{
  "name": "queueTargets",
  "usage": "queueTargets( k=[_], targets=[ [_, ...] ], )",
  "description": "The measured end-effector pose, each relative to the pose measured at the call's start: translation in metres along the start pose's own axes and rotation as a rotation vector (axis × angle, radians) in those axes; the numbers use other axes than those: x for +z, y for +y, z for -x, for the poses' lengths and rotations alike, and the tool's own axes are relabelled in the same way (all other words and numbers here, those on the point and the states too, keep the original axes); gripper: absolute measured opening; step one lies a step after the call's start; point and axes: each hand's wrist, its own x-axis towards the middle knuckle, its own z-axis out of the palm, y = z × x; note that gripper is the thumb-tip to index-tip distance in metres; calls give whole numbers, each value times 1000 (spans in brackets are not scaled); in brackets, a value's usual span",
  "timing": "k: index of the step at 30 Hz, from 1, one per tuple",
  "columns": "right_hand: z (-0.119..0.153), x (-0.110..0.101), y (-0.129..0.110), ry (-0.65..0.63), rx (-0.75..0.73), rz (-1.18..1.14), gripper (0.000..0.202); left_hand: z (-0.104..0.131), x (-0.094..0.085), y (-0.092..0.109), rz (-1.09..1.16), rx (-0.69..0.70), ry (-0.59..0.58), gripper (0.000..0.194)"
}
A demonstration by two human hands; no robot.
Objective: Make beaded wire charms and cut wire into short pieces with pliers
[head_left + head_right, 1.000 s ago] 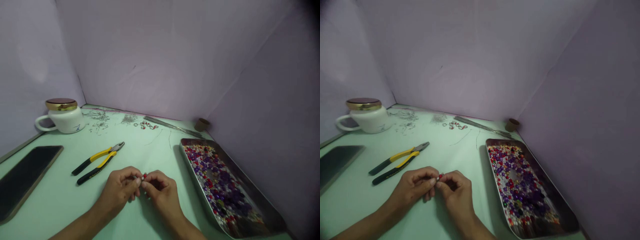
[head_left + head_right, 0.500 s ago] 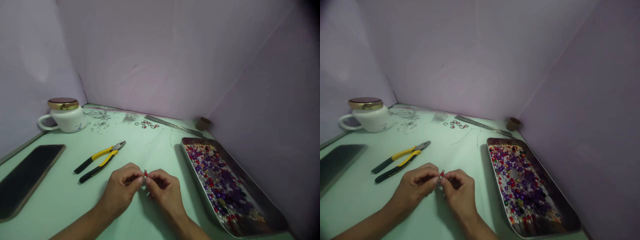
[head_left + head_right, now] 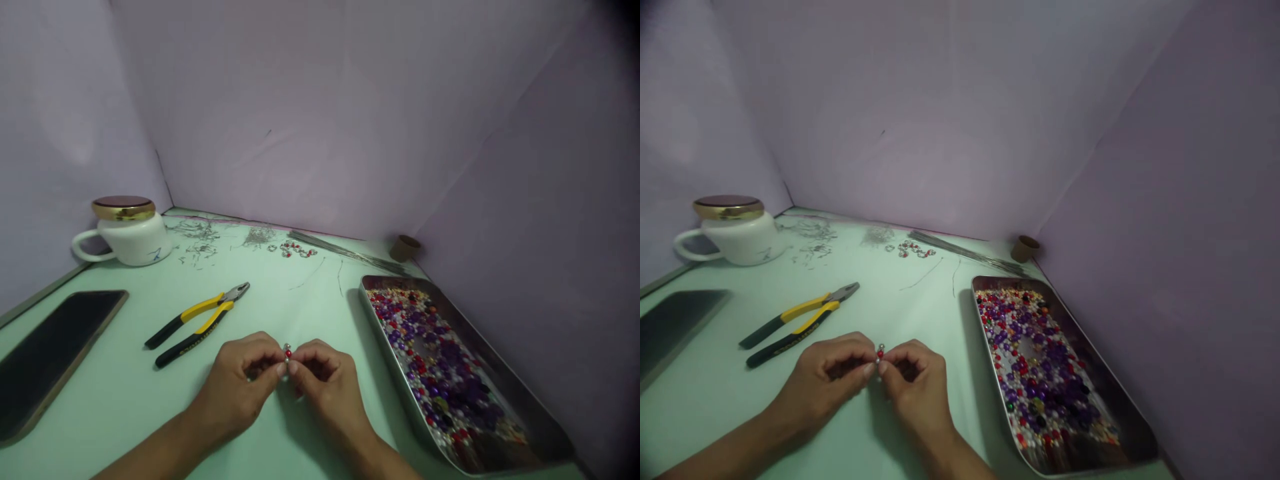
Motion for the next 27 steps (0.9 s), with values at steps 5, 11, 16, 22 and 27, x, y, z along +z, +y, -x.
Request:
queueTargets(
  k=[5, 11, 16, 22, 27],
  targets=[
    [0, 1, -1, 7, -13, -1, 6, 2, 1, -1, 16, -30, 13, 20],
    [-1, -1, -5, -13, -9, -4, 5, 0, 2, -2, 120, -98, 20, 15],
    [0, -1, -8, -20, -16, -12, 5, 0, 2, -6, 195, -118, 0, 13],
    [1, -1, -9, -25, -7, -35, 6, 2, 1, -4, 256, -154, -13, 11],
    [1, -2, -7, -35, -31, -55, 6, 1, 3, -1, 310, -189, -30, 9]
  ],
)
